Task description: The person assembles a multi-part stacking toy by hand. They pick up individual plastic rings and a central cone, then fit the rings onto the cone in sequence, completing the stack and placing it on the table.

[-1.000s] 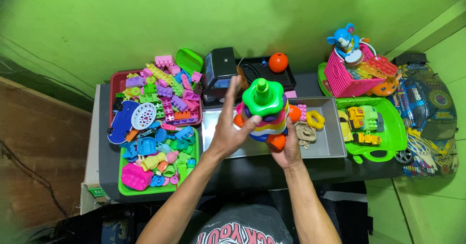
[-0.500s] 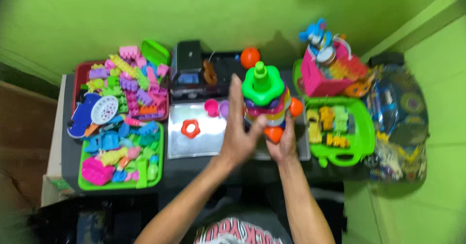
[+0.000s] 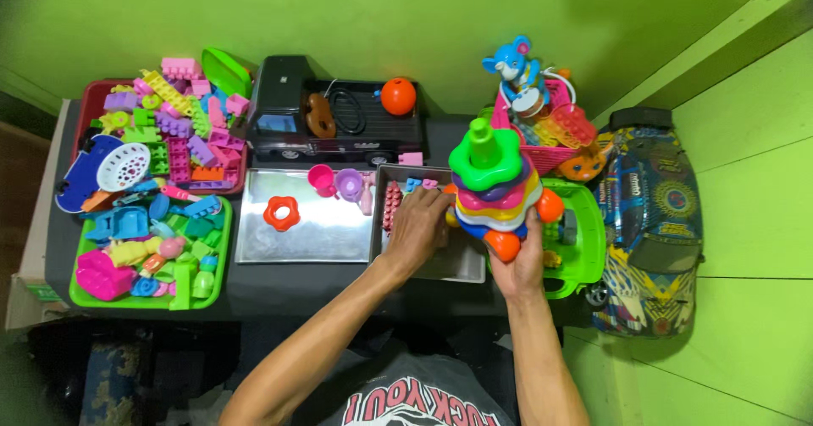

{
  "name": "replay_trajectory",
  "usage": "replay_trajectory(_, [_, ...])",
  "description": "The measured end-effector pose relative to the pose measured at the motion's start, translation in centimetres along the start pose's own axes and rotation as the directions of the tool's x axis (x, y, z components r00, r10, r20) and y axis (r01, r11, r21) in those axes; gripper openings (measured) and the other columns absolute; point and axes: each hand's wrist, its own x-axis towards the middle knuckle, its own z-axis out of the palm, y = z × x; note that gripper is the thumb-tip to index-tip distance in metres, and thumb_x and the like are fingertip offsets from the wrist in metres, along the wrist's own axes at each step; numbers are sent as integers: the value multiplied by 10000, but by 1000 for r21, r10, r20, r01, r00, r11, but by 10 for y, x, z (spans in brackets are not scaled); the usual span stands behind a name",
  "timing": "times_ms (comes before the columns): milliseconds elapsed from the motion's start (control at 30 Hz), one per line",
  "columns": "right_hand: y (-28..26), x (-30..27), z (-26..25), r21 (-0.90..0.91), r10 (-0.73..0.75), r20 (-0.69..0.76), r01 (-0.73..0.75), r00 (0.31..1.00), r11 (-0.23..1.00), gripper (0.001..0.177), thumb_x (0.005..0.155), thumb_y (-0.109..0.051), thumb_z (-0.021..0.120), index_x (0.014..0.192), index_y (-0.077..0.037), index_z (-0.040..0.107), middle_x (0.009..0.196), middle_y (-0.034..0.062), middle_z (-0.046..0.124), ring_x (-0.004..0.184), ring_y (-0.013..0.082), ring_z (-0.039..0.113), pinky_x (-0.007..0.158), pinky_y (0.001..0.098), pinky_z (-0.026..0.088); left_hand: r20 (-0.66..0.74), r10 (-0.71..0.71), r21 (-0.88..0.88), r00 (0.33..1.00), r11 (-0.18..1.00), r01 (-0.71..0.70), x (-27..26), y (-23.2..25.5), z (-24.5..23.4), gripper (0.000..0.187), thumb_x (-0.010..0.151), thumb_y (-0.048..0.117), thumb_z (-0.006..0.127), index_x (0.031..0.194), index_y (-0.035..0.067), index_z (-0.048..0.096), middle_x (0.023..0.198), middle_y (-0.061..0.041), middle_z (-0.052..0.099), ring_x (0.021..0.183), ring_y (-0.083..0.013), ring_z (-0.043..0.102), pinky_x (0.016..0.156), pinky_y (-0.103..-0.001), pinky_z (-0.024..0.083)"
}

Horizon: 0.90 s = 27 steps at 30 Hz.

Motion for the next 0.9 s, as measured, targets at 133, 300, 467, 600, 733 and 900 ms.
replay_trajectory(133, [-8,-16,-20,-16,-2,-76,0,997,1000,512,1055,-427,511,1463,-118,495,1404,37,604,1296,235,584,1126,470,448,-30,-9,-90,1000,996,6,-2,1,24,248,842,12,662,1082,26,602,1001,-174,627,986,-368,592,849,-481,467])
replay_trajectory(300, [-4,-28,-27,114,25,-93,-14,995,993,529,1008,-441,566,1430,-123,532,1381,37,628,1279,254,593,1113,484,447,-3,-200,-204,980,959,195,-12,-24,47,289,895,-28,588,1176,33,618,1049,-149,659,1000,-338,617,884,-447,484])
replay_trajectory(467, [-13,-40,-13,151,14,-160,10,987,989,509,977,-425,609,1401,-151,548,1353,24,637,1265,253,596,1093,486,453,164,95,63,982,992,-107,-12,-43,55,440,707,62,744,1136,27,652,1062,-152,680,1036,-380,572,858,-484,451])
replay_trajectory(600, [-11,-52,-9,217,-7,-183,48,983,975,496,999,-423,596,1403,-139,556,1361,22,639,1268,240,597,1100,461,461,332,225,214,916,928,-306,-11,-67,79,419,666,91,785,1073,62,690,1056,-118,682,1054,-358,567,841,-467,458])
replay_trajectory(733, [2,-68,-5,198,-53,-233,101,971,975,483,1009,-427,568,1400,-145,557,1351,21,642,1250,235,604,1072,452,465,435,197,176,879,938,-298,-13,-77,85,446,553,121,818,982,66,709,965,-127,670,985,-355,565,821,-478,453])
replay_trajectory(900, [20,-94,18,134,-158,-269,199,950,971,467,1040,-421,535,1408,-133,540,1350,29,627,1245,234,601,1076,461,462,249,4,-251,968,966,61,-4,-81,53,355,797,132,796,1142,74,730,1048,-106,731,977,-278,655,828,-403,543])
